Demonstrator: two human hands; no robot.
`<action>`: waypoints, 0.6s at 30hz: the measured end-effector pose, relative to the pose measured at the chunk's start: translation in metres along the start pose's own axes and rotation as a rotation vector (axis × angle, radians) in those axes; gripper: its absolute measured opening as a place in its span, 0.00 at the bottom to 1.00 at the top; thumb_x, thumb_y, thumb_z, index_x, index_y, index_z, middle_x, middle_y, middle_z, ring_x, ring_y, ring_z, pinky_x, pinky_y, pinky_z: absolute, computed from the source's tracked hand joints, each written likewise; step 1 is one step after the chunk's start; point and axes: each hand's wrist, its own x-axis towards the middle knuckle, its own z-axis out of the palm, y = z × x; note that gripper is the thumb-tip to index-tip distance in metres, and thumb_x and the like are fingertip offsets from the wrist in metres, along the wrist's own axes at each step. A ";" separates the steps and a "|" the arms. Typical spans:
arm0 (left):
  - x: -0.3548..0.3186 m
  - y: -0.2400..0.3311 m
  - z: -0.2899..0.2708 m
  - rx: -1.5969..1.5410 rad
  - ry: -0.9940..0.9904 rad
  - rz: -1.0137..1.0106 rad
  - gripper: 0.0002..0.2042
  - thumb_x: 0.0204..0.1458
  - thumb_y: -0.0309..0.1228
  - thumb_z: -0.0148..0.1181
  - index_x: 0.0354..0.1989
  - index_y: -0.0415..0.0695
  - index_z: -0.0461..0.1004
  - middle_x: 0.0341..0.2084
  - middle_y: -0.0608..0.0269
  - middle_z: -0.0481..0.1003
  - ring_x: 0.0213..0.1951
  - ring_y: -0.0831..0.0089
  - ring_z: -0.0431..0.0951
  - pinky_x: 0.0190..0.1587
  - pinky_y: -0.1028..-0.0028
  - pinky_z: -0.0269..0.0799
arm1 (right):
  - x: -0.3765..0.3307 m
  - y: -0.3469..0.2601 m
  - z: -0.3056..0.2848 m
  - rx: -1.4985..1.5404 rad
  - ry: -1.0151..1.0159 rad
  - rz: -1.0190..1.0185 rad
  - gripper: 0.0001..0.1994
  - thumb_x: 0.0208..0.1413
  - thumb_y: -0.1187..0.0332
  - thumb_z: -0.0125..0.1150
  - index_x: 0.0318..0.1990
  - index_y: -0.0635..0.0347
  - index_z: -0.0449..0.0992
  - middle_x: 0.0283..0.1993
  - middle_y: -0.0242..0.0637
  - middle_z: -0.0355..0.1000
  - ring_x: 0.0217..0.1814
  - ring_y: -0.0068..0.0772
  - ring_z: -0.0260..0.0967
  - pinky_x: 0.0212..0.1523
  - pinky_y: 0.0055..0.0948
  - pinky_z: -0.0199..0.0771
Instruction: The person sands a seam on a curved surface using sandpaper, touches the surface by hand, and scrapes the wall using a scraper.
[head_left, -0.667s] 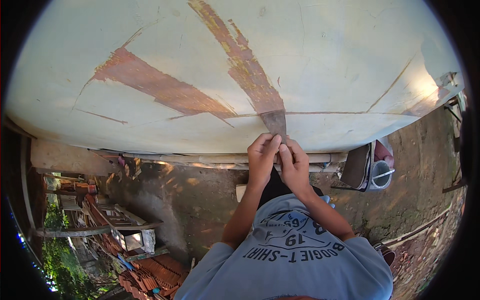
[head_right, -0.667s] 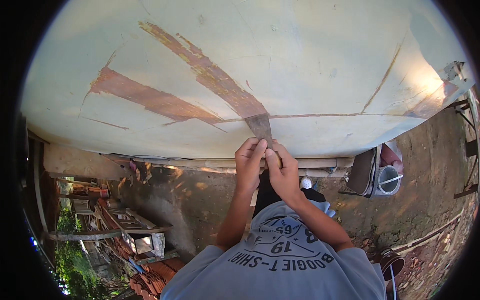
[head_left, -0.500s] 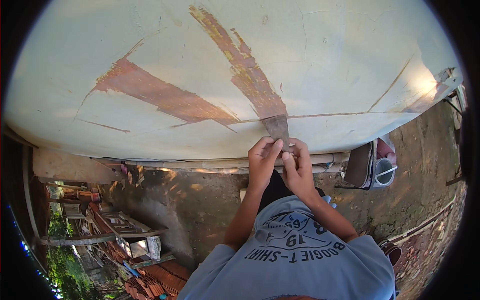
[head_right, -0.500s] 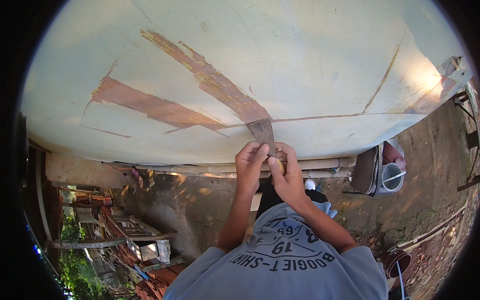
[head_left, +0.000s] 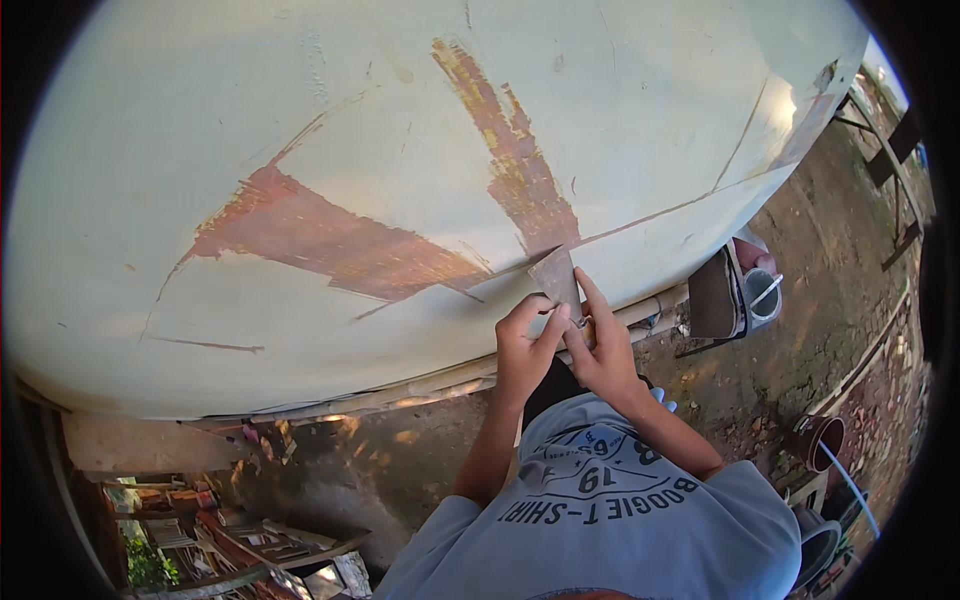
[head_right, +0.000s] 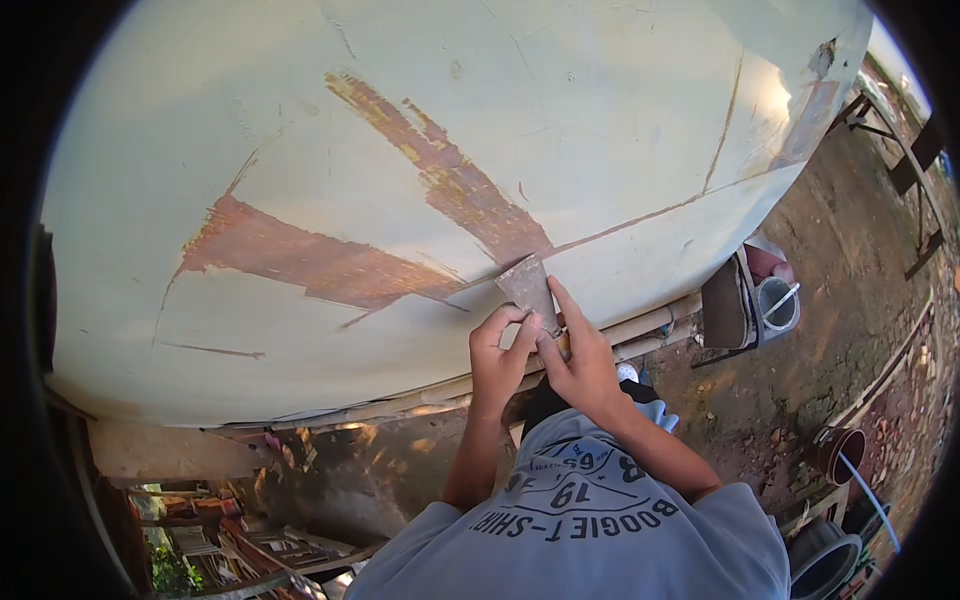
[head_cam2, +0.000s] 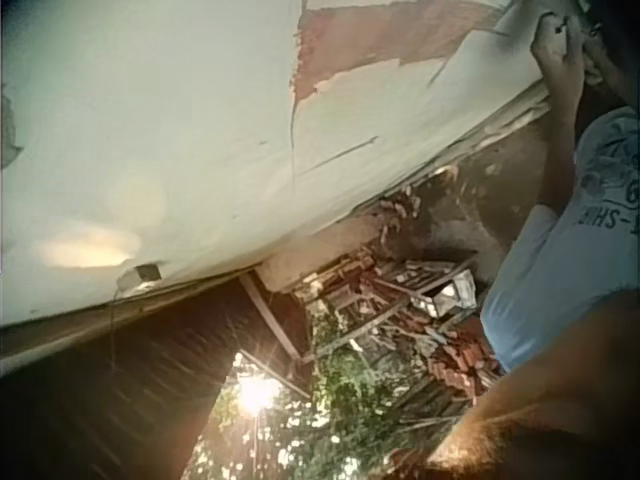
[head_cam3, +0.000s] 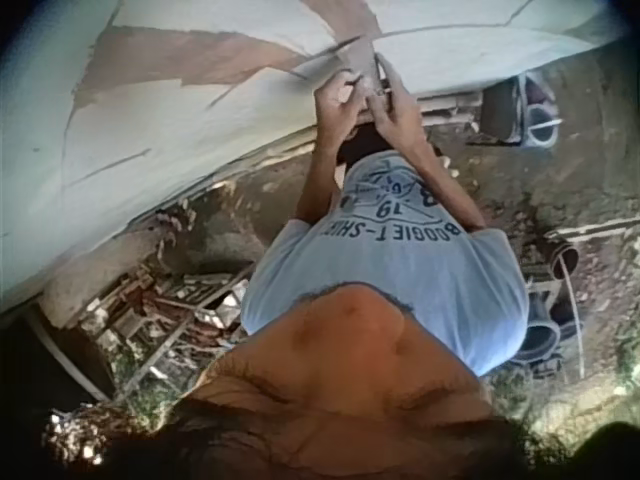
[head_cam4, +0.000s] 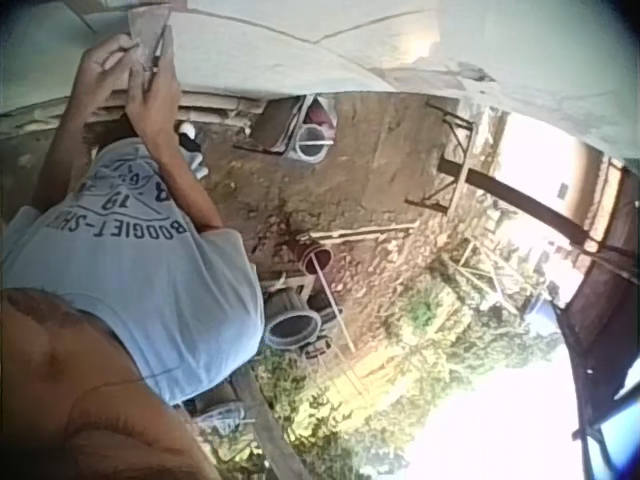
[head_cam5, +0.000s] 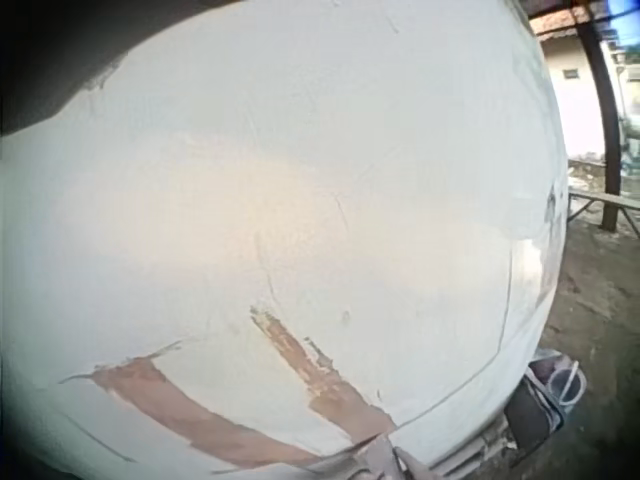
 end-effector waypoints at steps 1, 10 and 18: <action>0.001 0.008 -0.011 -0.008 -0.020 0.012 0.05 0.59 0.25 0.62 0.37 0.35 0.77 0.29 0.63 0.78 0.32 0.80 0.76 0.38 0.77 0.72 | -0.002 -0.004 0.004 -0.007 0.024 0.000 0.32 0.59 0.72 0.59 0.71 0.57 0.58 0.33 0.46 0.71 0.22 0.34 0.67 0.27 0.31 0.68; 0.017 0.079 -0.150 0.226 -0.383 0.485 0.09 0.51 0.22 0.62 0.42 0.41 0.80 0.38 0.56 0.82 0.40 0.61 0.82 0.46 0.65 0.74 | -0.012 -0.056 0.023 0.114 0.247 0.159 0.28 0.65 0.68 0.56 0.72 0.56 0.59 0.28 0.35 0.65 0.25 0.21 0.58 0.29 0.25 0.63; 0.031 0.106 -0.166 0.056 -0.353 0.501 0.07 0.54 0.21 0.57 0.40 0.37 0.78 0.36 0.54 0.82 0.42 0.60 0.82 0.49 0.66 0.74 | -0.011 -0.108 0.016 0.107 0.299 0.112 0.27 0.66 0.66 0.56 0.72 0.53 0.61 0.26 0.29 0.65 0.29 0.18 0.61 0.33 0.21 0.64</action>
